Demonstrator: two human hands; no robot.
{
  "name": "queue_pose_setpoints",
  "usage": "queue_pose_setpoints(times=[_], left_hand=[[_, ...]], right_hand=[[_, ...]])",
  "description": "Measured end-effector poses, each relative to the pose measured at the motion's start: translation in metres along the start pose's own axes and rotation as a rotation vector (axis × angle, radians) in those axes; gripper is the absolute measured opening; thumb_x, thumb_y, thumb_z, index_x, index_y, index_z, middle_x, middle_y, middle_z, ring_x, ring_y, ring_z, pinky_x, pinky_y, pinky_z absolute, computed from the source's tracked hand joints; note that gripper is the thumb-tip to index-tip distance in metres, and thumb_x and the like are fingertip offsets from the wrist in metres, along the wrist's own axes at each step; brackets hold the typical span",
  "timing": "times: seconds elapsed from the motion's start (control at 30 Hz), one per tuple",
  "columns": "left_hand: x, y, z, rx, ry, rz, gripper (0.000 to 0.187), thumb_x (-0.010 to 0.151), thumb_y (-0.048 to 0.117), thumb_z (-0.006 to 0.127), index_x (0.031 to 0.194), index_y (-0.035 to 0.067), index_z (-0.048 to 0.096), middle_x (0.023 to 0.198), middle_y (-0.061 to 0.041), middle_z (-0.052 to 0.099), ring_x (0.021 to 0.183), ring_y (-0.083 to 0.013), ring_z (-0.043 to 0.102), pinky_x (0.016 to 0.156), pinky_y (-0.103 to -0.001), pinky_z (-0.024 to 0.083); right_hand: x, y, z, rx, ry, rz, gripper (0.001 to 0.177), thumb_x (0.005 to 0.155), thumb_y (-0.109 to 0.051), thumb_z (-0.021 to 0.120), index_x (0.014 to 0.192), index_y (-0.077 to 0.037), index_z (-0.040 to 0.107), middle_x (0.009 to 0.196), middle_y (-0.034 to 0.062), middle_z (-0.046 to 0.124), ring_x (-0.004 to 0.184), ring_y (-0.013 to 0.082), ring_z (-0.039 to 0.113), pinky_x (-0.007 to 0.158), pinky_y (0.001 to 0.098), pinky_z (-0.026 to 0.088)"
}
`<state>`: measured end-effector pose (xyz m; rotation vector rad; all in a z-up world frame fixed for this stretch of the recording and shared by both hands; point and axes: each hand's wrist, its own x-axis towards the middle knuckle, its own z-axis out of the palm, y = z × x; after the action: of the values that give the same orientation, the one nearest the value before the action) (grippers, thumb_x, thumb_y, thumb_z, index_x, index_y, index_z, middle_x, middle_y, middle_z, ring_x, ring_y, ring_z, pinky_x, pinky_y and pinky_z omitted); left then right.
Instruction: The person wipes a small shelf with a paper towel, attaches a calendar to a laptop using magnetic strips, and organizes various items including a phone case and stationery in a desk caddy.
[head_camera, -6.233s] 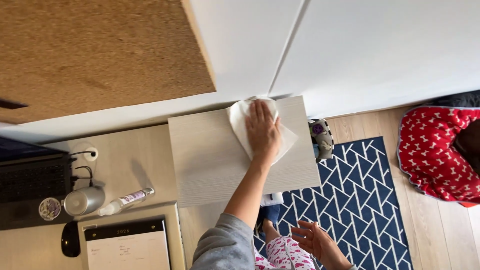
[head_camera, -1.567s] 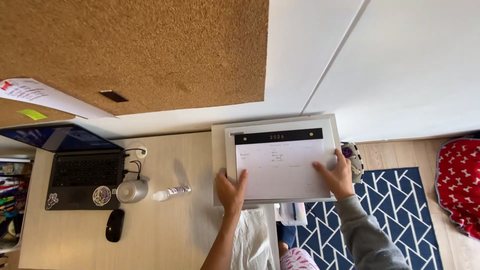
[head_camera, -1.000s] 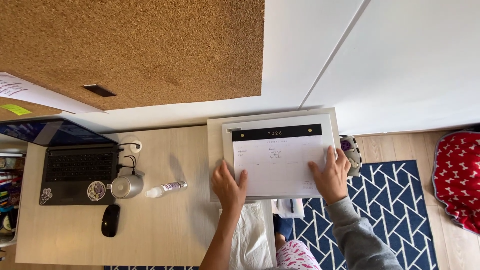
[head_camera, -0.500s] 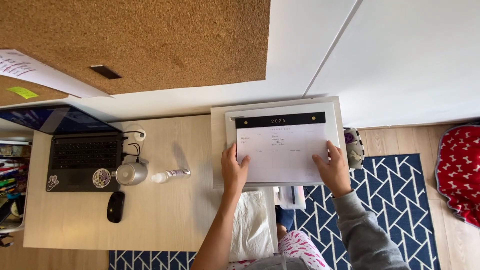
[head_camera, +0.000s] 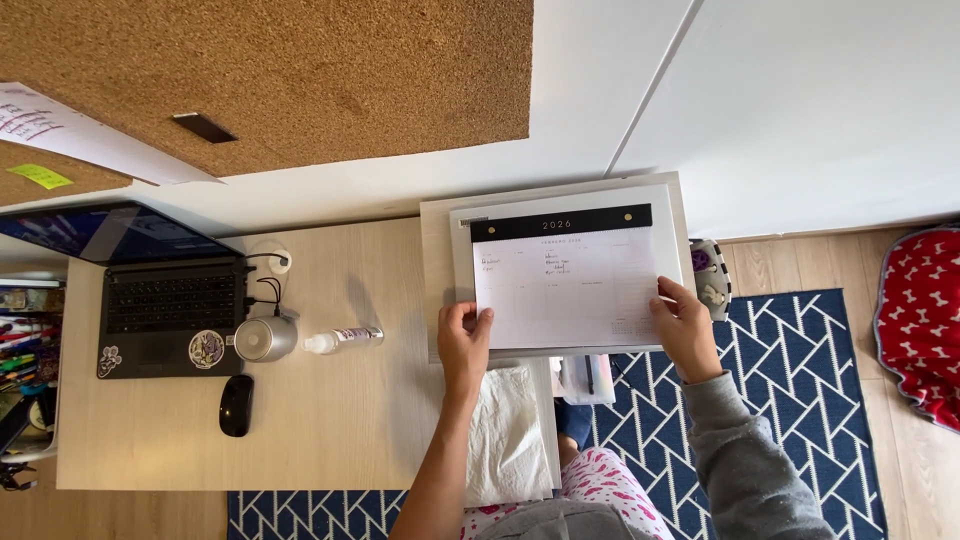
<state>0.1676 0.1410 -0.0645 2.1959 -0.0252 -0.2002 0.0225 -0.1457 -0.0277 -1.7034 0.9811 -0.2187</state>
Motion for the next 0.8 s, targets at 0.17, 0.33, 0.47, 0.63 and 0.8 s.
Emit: queue_pose_setpoints(times=[0.17, 0.33, 0.47, 0.63, 0.8], left_hand=[[0.002, 0.002, -0.009, -0.040, -0.018, -0.109, 0.020, 0.089, 0.038, 0.079, 0.092, 0.018, 0.075, 0.087, -0.001, 0.068, 0.081, -0.0230, 0.073, 0.073, -0.036, 0.055], [0.028, 0.004, -0.014, -0.037, -0.049, -0.154, 0.023, 0.090, 0.042, 0.076, 0.091, 0.018, 0.076, 0.081, -0.004, 0.073, 0.082, -0.0253, 0.073, 0.075, -0.038, 0.054], [0.072, 0.017, -0.014, -0.037, -0.167, -0.027, 0.024, 0.090, 0.039, 0.072, 0.088, 0.015, 0.074, 0.079, -0.001, 0.073, 0.076, -0.0191, 0.068, 0.070, -0.035, 0.051], [0.144, 0.042, 0.013, 0.021, -0.315, 0.375, 0.016, 0.094, 0.025, 0.070, 0.085, 0.012, 0.069, 0.078, 0.001, 0.065, 0.072, -0.0144, 0.059, 0.067, -0.031, 0.047], [0.166, 0.062, 0.036, 0.225, -0.283, 0.546, 0.015, 0.095, 0.023, 0.068, 0.085, 0.012, 0.065, 0.091, -0.003, 0.065, 0.092, -0.0260, 0.061, 0.072, -0.041, 0.049]], right_hand=[[0.008, 0.019, -0.003, 0.001, -0.004, 0.037, 0.035, 0.099, -0.003, 0.062, 0.133, 0.006, 0.067, 0.116, 0.0235, 0.070, 0.104, 0.0303, 0.067, 0.083, 0.0433, 0.054], [-0.029, 0.006, -0.004, 0.165, -0.106, 0.245, 0.033, 0.101, 0.002, 0.057, 0.132, 0.011, 0.060, 0.116, 0.0288, 0.066, 0.104, 0.0420, 0.066, 0.084, 0.0554, 0.058], [-0.082, -0.010, 0.013, 0.453, -0.099, 0.493, 0.033, 0.099, 0.007, 0.051, 0.131, 0.009, 0.049, 0.123, 0.0272, 0.058, 0.115, 0.0444, 0.061, 0.097, 0.0583, 0.055], [-0.134, 0.026, 0.067, 0.517, -0.199, 0.495, 0.026, 0.090, 0.001, 0.070, 0.113, 0.008, 0.060, 0.098, 0.0235, 0.069, 0.081, 0.0353, 0.070, 0.079, 0.0456, 0.064], [-0.130, -0.020, 0.079, 0.213, -0.849, 0.666, 0.044, 0.100, -0.023, 0.057, 0.137, 0.000, 0.064, 0.115, 0.0177, 0.078, 0.095, 0.0250, 0.078, 0.086, 0.0315, 0.067]])
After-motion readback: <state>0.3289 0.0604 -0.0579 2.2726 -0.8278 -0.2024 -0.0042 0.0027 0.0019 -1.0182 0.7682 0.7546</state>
